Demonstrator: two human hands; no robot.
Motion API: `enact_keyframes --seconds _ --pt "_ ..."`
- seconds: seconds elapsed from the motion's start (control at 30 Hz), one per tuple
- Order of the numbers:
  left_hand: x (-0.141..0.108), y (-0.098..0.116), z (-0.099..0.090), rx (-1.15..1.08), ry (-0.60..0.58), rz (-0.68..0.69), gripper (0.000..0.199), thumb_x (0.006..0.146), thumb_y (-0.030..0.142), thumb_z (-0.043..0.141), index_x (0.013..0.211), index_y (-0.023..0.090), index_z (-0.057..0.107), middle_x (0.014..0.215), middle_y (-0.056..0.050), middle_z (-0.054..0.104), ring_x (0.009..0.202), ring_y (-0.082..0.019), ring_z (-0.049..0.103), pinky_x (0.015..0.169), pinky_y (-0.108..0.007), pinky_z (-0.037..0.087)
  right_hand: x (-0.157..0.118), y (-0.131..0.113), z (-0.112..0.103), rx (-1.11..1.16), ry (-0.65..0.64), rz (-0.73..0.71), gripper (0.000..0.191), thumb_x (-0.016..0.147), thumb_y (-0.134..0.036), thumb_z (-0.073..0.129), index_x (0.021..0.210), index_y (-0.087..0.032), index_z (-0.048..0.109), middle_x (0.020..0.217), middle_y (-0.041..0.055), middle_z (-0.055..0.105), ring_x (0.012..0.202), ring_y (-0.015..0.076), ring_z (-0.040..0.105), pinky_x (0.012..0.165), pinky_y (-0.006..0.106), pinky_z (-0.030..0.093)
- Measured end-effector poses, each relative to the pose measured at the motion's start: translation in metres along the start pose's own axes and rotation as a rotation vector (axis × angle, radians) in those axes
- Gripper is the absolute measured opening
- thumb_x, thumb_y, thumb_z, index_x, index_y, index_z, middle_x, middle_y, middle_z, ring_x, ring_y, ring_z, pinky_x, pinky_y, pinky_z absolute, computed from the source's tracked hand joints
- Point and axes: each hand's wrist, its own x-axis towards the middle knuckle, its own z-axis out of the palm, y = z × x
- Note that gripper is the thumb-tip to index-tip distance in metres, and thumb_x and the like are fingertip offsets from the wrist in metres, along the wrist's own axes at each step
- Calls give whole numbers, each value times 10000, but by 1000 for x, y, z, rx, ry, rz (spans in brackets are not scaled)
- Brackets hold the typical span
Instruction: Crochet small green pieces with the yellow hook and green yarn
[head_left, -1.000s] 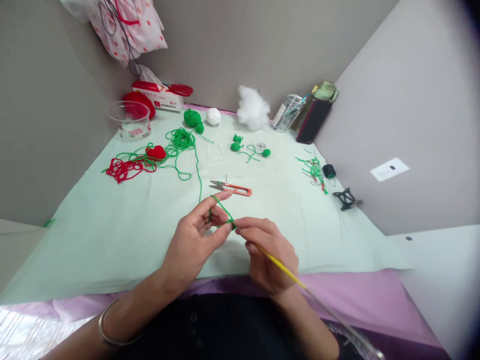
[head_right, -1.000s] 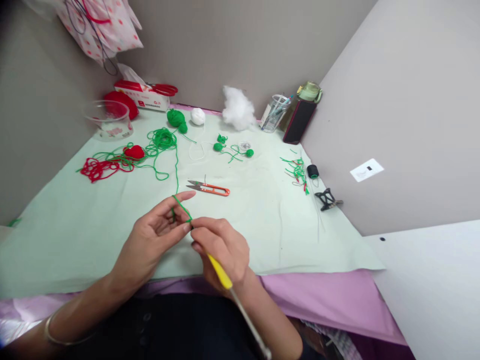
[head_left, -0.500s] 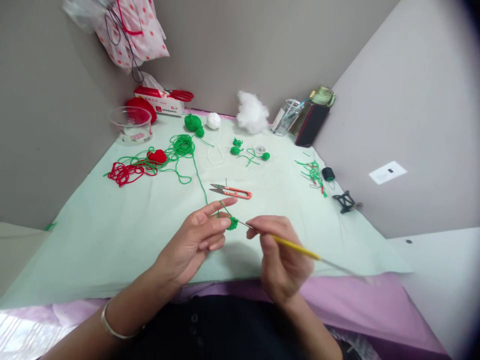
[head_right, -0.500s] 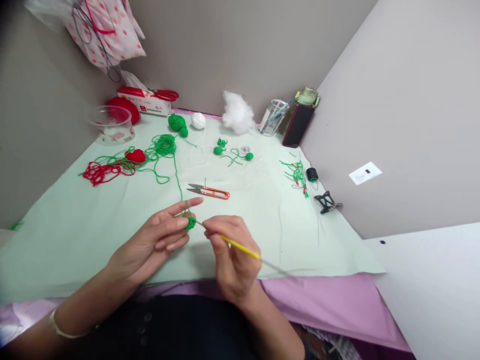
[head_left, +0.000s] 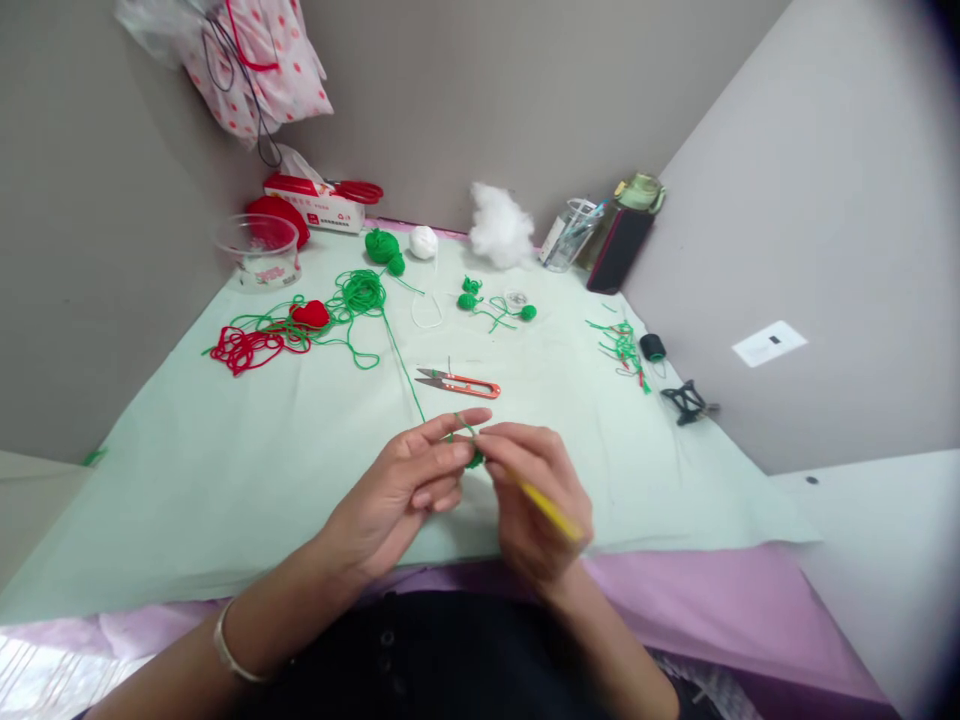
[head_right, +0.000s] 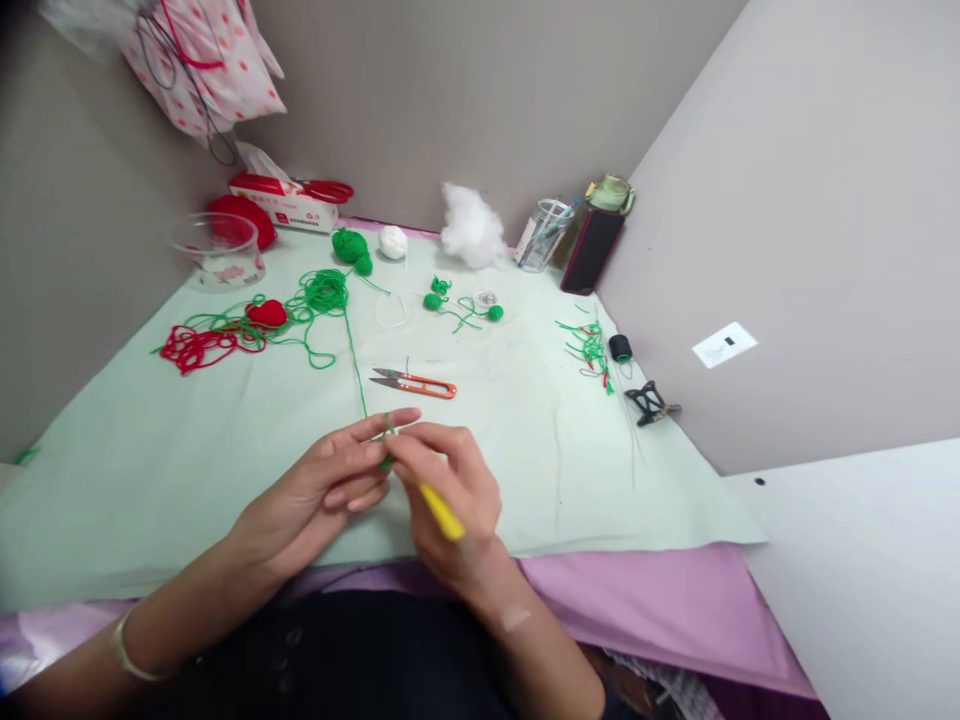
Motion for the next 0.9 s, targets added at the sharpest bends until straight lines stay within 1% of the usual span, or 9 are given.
enact_keyframes --seconds 0.07,0.13,0.2,0.27,0.43,0.57,0.73,0.83,0.9 --pt "1 2 -1 -17 22 25 243 841 224 866 1078 167 864 702 73 465 482 18 214 486 -136 312 6 0 -3 183 42 176 267 1040 -146 586 1139 -287 789 945 40 737 787 168 702 705 330 595" --pt "2 3 0 35 53 89 214 826 213 872 1038 181 870 779 41 547 526 7 361 545 -143 387 12 -1 -4 386 55 333 234 1065 -208 567 1064 -278 790 902 18 719 676 130 653 645 301 567" --pt "1 1 0 115 49 145 214 815 227 885 1028 218 871 807 16 614 667 -55 554 685 -175 482 14 -2 -3 479 18 395 197 1056 -258 604 1021 -267 798 930 25 736 685 127 656 630 286 567" --pt "-1 -1 1 176 49 174 229 808 249 899 1035 248 867 832 -1 665 827 -122 643 825 -228 519 14 -2 0 446 -10 390 168 1037 -271 641 1015 -251 807 942 41 759 731 144 680 648 291 589" --pt "-5 -1 -1 223 86 153 336 778 259 925 1105 273 850 895 -7 679 911 -170 646 906 -303 518 12 1 1 499 14 424 167 1039 -293 640 1026 -234 795 887 38 766 709 146 703 659 298 615" --pt "-6 1 -2 251 84 165 268 808 274 894 1073 273 860 873 -4 648 894 -161 604 870 -280 487 16 2 -1 606 20 486 211 1043 -339 629 957 -211 773 860 42 773 656 143 707 613 287 614" --pt "-7 2 -4 315 87 175 245 843 293 858 1087 272 858 873 -8 639 896 -172 571 836 -277 455 14 -2 -5 591 -16 442 232 1083 -294 547 997 -211 746 913 46 789 685 146 733 638 293 623" --pt "-8 1 -5 344 96 194 249 859 293 846 1108 273 848 857 0 623 865 -165 564 820 -274 459 10 -5 -10 401 -59 313 226 1088 -219 513 1081 -226 738 968 46 786 751 147 737 699 308 626" --pt "-9 -1 -4 352 106 213 249 865 268 845 1113 274 840 851 11 617 853 -151 569 823 -260 470 6 -6 -13 230 -109 165 246 1078 -170 495 1149 -231 722 998 59 790 820 167 748 738 329 631"
